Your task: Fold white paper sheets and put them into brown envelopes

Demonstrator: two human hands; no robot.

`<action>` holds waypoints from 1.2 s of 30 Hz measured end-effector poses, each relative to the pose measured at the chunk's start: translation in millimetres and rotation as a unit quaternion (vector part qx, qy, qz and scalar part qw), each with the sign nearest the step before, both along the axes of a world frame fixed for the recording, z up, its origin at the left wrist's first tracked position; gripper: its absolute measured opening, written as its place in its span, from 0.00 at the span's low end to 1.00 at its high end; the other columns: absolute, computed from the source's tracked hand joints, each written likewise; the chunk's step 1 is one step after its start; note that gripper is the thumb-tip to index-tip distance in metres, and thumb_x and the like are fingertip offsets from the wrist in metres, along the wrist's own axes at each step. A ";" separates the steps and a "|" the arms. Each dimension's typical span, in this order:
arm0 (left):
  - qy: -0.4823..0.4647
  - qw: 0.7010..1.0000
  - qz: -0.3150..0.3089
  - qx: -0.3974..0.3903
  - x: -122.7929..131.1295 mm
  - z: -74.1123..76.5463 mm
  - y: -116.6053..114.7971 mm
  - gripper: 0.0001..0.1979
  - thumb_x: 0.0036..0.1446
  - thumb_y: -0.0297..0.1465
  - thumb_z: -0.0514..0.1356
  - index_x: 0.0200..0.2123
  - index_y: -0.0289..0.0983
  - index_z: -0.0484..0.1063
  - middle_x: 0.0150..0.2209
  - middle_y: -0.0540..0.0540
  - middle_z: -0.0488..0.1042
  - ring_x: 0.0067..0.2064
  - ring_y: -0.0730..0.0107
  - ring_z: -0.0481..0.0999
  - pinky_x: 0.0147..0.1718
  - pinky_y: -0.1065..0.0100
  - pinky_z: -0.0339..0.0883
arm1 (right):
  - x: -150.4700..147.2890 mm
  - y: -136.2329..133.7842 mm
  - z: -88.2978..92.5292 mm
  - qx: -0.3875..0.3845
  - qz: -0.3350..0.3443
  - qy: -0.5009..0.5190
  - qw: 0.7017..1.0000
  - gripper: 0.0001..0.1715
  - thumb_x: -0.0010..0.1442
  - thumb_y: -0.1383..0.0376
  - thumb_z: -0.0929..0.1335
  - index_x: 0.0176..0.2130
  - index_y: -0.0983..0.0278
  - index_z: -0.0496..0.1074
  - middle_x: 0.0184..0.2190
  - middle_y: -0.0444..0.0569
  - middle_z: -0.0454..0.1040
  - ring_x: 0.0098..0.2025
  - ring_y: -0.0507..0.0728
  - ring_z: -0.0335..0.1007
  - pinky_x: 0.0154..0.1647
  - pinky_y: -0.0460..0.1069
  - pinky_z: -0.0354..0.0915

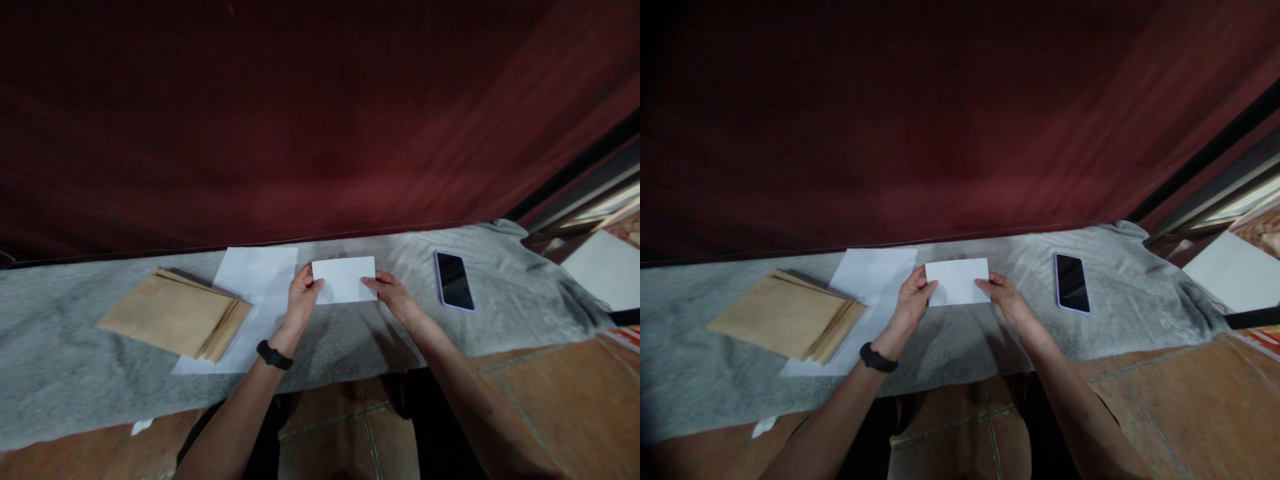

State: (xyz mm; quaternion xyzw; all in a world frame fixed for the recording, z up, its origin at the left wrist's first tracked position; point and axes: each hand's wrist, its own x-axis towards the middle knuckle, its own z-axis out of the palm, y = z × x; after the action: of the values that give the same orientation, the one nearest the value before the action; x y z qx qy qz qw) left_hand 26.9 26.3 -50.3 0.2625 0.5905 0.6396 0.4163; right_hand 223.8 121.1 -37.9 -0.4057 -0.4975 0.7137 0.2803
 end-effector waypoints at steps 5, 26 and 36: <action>0.051 0.995 0.081 -0.007 -3.0 -0.6 2.8 0.24 0.53 0.32 0.66 0.54 0.37 0.72 0.38 0.47 0.80 0.40 0.68 0.78 0.41 0.68 0.71 | 1.1 0.4 4.2 0.118 -0.049 -0.056 0.990 0.26 0.53 0.44 0.72 0.35 0.63 0.79 0.32 0.50 0.81 0.34 0.59 0.76 0.37 0.52 0.70; -0.111 0.982 -0.144 -0.057 2.4 20.3 -14.1 0.24 0.43 0.31 0.67 0.47 0.35 0.77 0.38 0.44 0.82 0.36 0.61 0.79 0.37 0.65 0.69 | 0.4 -27.3 8.0 0.532 0.018 -0.205 0.821 0.29 0.69 0.60 0.62 0.67 0.60 0.62 0.66 0.57 0.64 0.65 0.63 0.61 0.64 0.62 0.60; 0.036 0.981 -0.166 -0.092 -22.9 13.7 -10.4 0.11 0.42 0.34 0.70 0.31 0.36 0.78 0.27 0.50 0.78 0.26 0.70 0.73 0.26 0.72 0.62 | 6.5 1.5 -13.3 0.171 0.058 -0.107 0.978 0.12 0.53 0.56 0.69 0.33 0.62 0.73 0.26 0.42 0.72 0.28 0.52 0.67 0.27 0.46 0.64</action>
State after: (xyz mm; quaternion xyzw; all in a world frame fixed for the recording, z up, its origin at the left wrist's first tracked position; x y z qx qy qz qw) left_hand 3.9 15.9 -36.6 0.3408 0.6094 0.4946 0.5175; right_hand 230.3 122.6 -51.2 -0.3967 -0.6620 0.5851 0.2489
